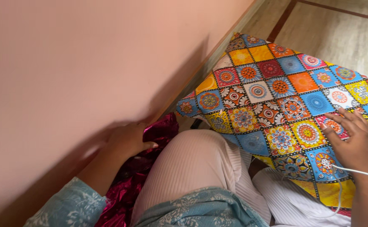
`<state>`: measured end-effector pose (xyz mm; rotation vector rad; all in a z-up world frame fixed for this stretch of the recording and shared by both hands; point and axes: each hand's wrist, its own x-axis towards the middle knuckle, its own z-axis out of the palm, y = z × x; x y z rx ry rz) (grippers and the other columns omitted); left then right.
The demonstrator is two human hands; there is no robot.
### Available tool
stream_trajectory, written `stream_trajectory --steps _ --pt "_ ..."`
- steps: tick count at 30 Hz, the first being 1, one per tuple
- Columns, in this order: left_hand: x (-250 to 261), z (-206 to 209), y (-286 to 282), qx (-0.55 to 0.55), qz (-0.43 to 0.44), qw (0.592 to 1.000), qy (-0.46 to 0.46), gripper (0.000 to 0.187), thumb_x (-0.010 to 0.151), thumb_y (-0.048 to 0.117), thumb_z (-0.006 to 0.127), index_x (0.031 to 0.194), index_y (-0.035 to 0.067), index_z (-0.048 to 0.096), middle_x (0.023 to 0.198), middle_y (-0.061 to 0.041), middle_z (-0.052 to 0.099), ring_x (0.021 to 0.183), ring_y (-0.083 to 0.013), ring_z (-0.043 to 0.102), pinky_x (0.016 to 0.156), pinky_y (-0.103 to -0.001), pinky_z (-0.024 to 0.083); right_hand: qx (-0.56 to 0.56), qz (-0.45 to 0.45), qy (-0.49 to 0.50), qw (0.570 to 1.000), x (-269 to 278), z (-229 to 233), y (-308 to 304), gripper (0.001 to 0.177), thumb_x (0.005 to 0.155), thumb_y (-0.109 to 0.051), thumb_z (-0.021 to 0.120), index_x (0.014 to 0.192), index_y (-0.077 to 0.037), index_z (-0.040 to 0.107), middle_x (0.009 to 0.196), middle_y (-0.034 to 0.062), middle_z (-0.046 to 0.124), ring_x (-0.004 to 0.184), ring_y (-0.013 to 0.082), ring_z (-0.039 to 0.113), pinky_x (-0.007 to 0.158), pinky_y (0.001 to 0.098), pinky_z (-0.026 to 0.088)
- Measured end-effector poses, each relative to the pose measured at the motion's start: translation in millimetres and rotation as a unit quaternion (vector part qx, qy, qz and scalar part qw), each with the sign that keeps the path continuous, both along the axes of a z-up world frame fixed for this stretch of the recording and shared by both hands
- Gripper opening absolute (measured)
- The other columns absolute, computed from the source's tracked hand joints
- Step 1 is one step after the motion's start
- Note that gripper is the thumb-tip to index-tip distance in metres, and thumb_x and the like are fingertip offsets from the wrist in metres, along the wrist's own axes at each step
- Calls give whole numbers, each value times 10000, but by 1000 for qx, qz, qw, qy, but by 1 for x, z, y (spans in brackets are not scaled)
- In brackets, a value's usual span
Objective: The person wraps a small cardboard box with shiny blue metallic wrapping paper. They unfold the paper, place the box on it, fold the paper around the box, and smooth the edges. The process is shown from start to near completion.
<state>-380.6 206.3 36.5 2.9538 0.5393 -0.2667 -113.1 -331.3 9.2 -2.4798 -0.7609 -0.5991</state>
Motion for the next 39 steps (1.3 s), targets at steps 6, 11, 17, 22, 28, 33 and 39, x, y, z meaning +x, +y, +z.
stream_trajectory --steps 6,11,17,22,28,33,39 --pt "-4 -23 17 53 19 998 -39 259 930 300 642 961 68 754 993 -211 740 957 -387 720 871 -511 554 -4 -16 -8 1000 -1 -3 5 322 1041 -392 700 1293 -192 719 1490 124 616 1474 375 444 1266 480 348" --pt "-2 -12 26 71 29 996 -45 222 943 207 572 967 88 757 979 -210 744 943 -385 723 872 -517 553 -7 -5 -12 1000 0 -7 2 321 1043 -398 693 1286 -190 716 1492 122 612 1510 385 451 1294 492 346" --pt "-7 39 25 94 10 992 -80 237 919 266 613 1062 156 767 941 -172 755 912 -367 723 865 -516 539 -7 -1 -19 1000 -1 -4 4 329 1036 -403 689 1278 -183 716 1482 132 609 1498 387 453 1287 486 342" --pt "-6 76 -9 120 -11 982 -145 338 889 349 680 1133 119 717 943 -135 749 873 -350 715 742 -510 544 6 11 -27 1000 -10 8 -6 309 1038 -355 694 1288 -174 712 1452 114 629 1469 363 456 1289 460 343" --pt "42 103 -85 -17 -93 932 -350 308 930 332 686 1142 112 723 943 -138 743 805 -368 704 703 -483 549 39 -28 -40 998 -45 51 -54 253 1069 -254 715 1285 -123 705 1428 131 638 1447 332 490 1320 465 341" --pt "118 108 -161 -142 -277 859 -405 272 926 244 704 1148 86 716 1003 -121 731 880 -329 706 774 -457 556 123 -106 -25 986 -109 73 -100 230 1012 -135 672 1239 -95 686 1376 115 635 1467 307 502 1252 460 365" --pt "170 66 -263 -144 -424 758 -474 311 919 198 731 1211 95 704 1235 -86 705 1217 -276 640 1029 -432 501 62 -287 13 956 -232 82 -187 242 1017 -118 674 1255 -97 712 1375 82 680 1472 263 532 1220 406 423"
